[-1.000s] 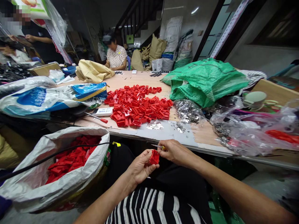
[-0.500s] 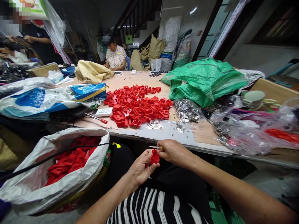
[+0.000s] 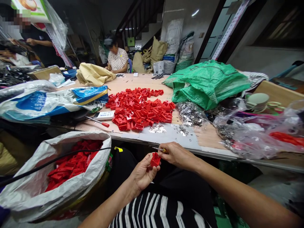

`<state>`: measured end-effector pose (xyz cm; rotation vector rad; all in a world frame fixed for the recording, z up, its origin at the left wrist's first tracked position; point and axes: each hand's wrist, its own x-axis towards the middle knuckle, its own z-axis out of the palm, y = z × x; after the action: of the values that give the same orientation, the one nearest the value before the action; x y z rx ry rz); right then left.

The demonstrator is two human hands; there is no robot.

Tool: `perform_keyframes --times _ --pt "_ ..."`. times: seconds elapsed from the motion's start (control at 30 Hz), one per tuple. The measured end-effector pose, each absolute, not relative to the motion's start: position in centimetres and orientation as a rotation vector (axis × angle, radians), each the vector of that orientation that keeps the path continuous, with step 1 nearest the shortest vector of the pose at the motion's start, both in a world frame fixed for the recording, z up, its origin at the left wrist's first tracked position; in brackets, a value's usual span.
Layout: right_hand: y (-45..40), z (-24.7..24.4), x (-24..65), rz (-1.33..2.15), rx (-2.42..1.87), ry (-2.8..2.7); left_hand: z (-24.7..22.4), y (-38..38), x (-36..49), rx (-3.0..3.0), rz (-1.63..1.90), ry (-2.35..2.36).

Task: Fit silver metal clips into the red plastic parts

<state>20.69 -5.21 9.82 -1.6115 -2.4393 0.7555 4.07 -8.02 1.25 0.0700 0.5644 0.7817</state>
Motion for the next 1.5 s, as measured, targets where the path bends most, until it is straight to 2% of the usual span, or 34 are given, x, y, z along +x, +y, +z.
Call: perform_keyframes --times 0.2,0.93,1.5 --pt "-5.5 9.0 21.1 0.839 -1.534 -2.298 1.4 -8.0 3.9 0.056 0.784 0.537" --pt "-6.1 8.5 20.8 0.757 -1.569 -2.182 1.3 -7.8 4.0 -0.034 0.74 0.565" --pt "-6.6 8.6 20.9 0.627 -1.63 -2.196 1.4 -8.3 4.7 0.098 0.878 0.575"
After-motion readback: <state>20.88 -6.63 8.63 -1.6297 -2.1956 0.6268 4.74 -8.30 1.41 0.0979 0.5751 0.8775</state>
